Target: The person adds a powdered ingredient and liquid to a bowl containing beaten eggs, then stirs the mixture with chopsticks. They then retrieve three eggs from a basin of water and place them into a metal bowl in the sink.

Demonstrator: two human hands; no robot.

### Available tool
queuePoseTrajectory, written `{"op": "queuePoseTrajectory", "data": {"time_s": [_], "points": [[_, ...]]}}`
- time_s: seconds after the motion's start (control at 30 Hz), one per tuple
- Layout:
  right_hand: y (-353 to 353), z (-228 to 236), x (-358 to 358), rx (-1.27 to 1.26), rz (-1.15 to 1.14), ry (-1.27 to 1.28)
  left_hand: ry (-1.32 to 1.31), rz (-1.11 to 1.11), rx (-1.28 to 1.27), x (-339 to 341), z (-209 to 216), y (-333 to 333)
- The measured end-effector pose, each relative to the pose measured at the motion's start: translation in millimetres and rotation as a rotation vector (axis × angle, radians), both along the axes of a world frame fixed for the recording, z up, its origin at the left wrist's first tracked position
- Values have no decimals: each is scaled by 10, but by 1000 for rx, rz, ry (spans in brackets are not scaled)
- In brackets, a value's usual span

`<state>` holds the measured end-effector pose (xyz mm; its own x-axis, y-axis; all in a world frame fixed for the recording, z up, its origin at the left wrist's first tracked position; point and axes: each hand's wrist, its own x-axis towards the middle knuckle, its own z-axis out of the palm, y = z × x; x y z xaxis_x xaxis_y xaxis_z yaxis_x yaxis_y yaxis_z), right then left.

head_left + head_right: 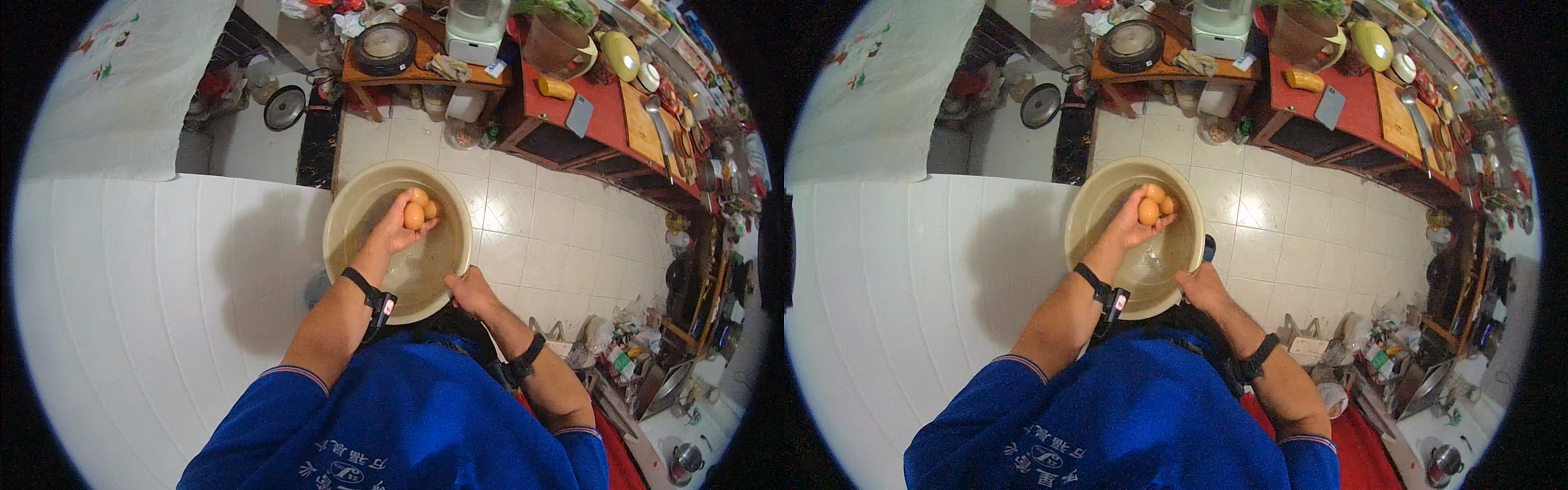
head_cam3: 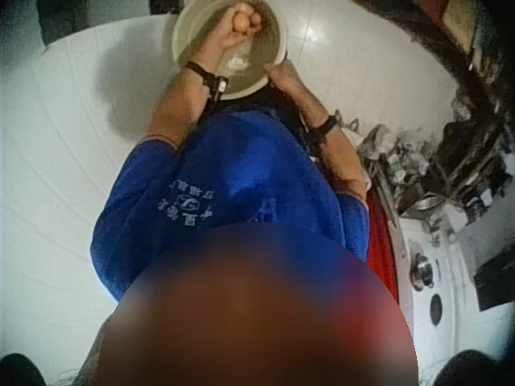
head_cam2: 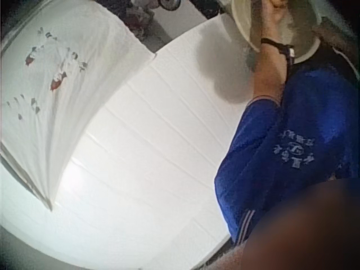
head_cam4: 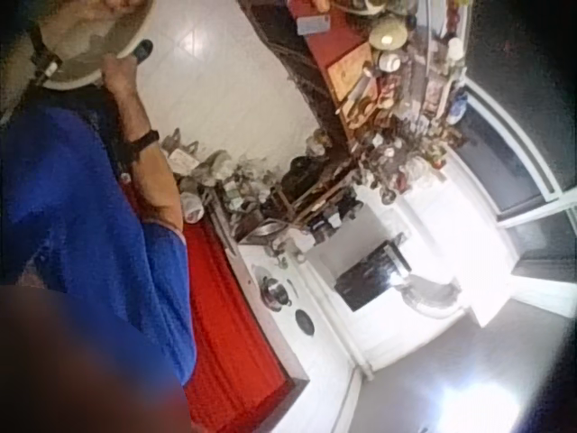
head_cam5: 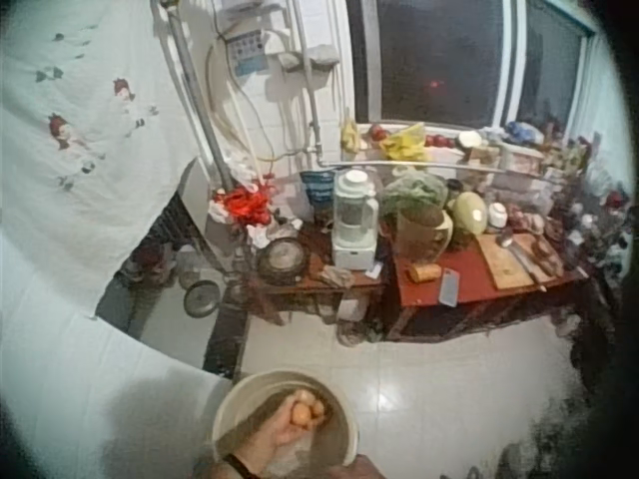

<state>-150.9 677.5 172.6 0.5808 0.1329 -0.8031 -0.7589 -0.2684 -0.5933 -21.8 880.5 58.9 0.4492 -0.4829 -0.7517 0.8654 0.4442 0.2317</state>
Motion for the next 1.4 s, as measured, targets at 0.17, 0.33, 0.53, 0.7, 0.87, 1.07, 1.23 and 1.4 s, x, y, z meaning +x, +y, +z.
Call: {"op": "queuePoseTrajectory", "data": {"time_s": [0.17, 0.33, 0.53, 0.7, 0.87, 1.07, 1.23, 1.4], "points": [[-137, 39, 79, 53, 15, -61, 17, 39, -69, -44, 192, -65], [-206, 6, 139, 112, 44, -102, 37, 125, -187, -132, 342, -94], [-201, 50, 204, 178, 11, -54, 25, 160, -241, -168, 495, -56], [-124, 69, 219, 176, -26, 21, 29, 203, -258, -171, 603, 81], [-43, -316, 151, 209, -97, 89, -90, 223, -213, -256, 797, 524], [22, -1145, 127, 143, -206, 208, -208, 360, -147, -539, 800, 1285], [100, -2137, 221, 55, -166, 274, -247, 418, -131, -900, 137, 1689], [381, -3491, 447, 24, -140, 284, -101, 386, -30, -1354, -651, 1869]]}}
